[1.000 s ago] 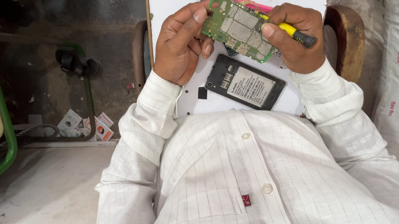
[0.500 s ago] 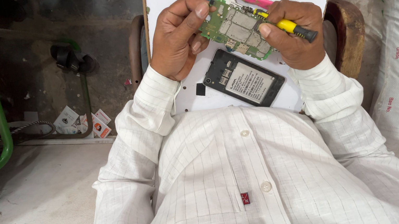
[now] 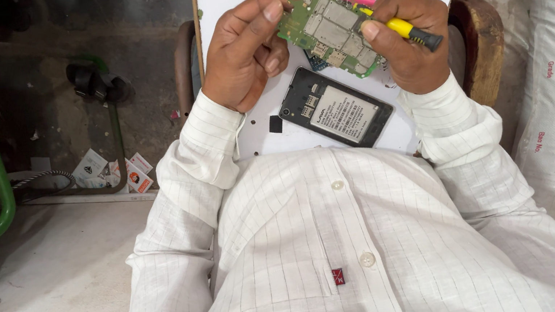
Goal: The person holds a green circuit board and uses a yellow-handled screwdriver to scrape and clean the surface of the board. They repeatedly scrape different areas of the board while holding it steady with the other hand.
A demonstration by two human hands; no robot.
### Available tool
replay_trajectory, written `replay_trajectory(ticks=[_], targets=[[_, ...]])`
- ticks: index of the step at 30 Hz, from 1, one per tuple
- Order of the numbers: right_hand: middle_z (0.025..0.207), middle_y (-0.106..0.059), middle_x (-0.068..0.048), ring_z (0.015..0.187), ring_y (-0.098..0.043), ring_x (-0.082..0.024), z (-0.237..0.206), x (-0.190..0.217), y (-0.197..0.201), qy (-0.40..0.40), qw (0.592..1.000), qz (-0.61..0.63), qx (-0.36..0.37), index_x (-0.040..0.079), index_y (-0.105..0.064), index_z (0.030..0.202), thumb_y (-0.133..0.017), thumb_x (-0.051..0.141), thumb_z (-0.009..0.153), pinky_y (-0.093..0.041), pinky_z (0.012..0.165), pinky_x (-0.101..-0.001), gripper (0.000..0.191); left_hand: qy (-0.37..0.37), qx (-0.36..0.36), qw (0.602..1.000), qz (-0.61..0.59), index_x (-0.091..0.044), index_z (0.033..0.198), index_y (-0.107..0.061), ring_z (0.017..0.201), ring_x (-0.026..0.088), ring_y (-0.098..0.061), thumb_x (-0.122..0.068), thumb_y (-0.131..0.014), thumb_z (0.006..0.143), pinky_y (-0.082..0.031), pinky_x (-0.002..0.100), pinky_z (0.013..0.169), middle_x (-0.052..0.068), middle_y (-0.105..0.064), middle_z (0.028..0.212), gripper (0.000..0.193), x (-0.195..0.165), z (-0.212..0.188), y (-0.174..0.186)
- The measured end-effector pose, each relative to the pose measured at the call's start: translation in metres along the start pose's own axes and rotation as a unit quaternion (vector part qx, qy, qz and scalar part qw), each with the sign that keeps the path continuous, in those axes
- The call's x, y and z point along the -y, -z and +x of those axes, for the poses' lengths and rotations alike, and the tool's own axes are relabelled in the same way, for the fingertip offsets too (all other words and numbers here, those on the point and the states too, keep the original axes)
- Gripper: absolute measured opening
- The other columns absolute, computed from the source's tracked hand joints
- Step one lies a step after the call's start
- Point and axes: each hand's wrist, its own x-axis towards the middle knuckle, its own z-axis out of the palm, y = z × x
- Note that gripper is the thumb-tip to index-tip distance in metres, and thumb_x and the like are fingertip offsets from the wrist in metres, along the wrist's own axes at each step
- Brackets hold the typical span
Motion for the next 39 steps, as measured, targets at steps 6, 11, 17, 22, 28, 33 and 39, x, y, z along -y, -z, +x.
replay_trajectory(ticks=[6,11,17,22,28,33,39], targets=[[0.077,-0.059,0.000,0.067,-0.045,-0.004,0.000,0.001,-0.001,-0.003,1.000,0.007,-0.014,0.000,-0.062,0.092,-0.072,0.016,0.107,-0.036,0.064,-0.0220,0.025,-0.012,0.030,0.999,0.041,-0.001,0.140,-0.065,0.069,0.012,-0.059,-0.023,-0.065,0.110,-0.052,0.026,0.064,0.006,-0.072,0.101,0.037,0.001,-0.001,0.000],[0.077,-0.060,0.001,0.067,-0.044,-0.004,0.001,-0.001,-0.002,-0.010,0.999,0.016,-0.032,-0.001,-0.063,0.092,-0.071,0.022,0.110,-0.035,0.064,-0.0218,0.030,-0.022,0.046,0.995,0.086,0.002,0.132,-0.067,0.070,0.011,-0.062,-0.019,-0.066,0.111,-0.054,0.025,0.064,0.007,-0.071,0.096,0.029,0.002,0.000,0.001],[0.079,-0.062,-0.002,0.067,-0.050,-0.005,-0.001,-0.005,-0.001,-0.004,0.999,-0.010,-0.033,-0.002,-0.066,0.094,-0.071,0.031,0.113,-0.040,0.063,-0.0224,0.038,-0.038,0.040,0.993,0.105,-0.002,0.119,-0.068,0.082,0.014,-0.074,-0.022,-0.060,0.113,-0.061,0.027,0.073,0.009,-0.075,0.096,0.023,0.002,0.000,-0.002],[0.087,-0.068,-0.008,0.057,-0.061,-0.015,0.006,0.017,-0.016,0.083,0.986,0.034,-0.142,-0.002,-0.060,0.099,-0.069,0.041,0.107,-0.048,0.048,-0.0264,0.045,-0.084,0.008,0.995,0.061,-0.006,0.106,-0.065,0.078,0.015,-0.073,-0.022,-0.058,0.112,-0.060,0.028,0.064,0.011,-0.075,0.094,0.019,0.003,0.002,-0.005],[0.070,-0.069,-0.015,0.069,-0.073,-0.031,0.000,0.102,-0.027,0.211,0.933,0.128,0.261,0.004,-0.063,0.081,-0.075,0.049,0.092,-0.061,0.062,-0.0429,0.048,-0.086,-0.014,0.996,0.035,-0.007,0.108,-0.060,0.067,0.015,-0.071,-0.022,-0.057,0.113,-0.057,0.027,0.054,0.010,-0.072,0.094,0.016,0.002,-0.003,-0.008],[0.086,-0.059,-0.010,0.074,-0.062,-0.029,-0.046,0.131,-0.092,0.177,0.820,0.202,0.505,0.005,-0.055,0.090,-0.058,0.056,0.102,-0.048,0.068,-0.0372,0.053,-0.087,-0.040,0.995,0.041,-0.006,0.107,-0.058,0.064,0.017,-0.069,-0.020,-0.057,0.114,-0.055,0.027,0.053,0.014,-0.074,0.093,0.016,-0.004,-0.010,-0.010],[0.075,-0.046,-0.013,0.071,-0.052,-0.032,-0.092,0.121,-0.155,0.223,0.766,0.239,0.554,0.006,-0.042,0.082,-0.063,0.046,0.095,-0.041,0.066,-0.0410,0.047,-0.093,-0.035,0.995,0.028,-0.003,0.111,-0.057,0.066,0.018,-0.068,-0.018,-0.056,0.119,-0.057,0.029,0.058,0.014,-0.072,0.091,0.017,-0.009,-0.016,-0.009]])
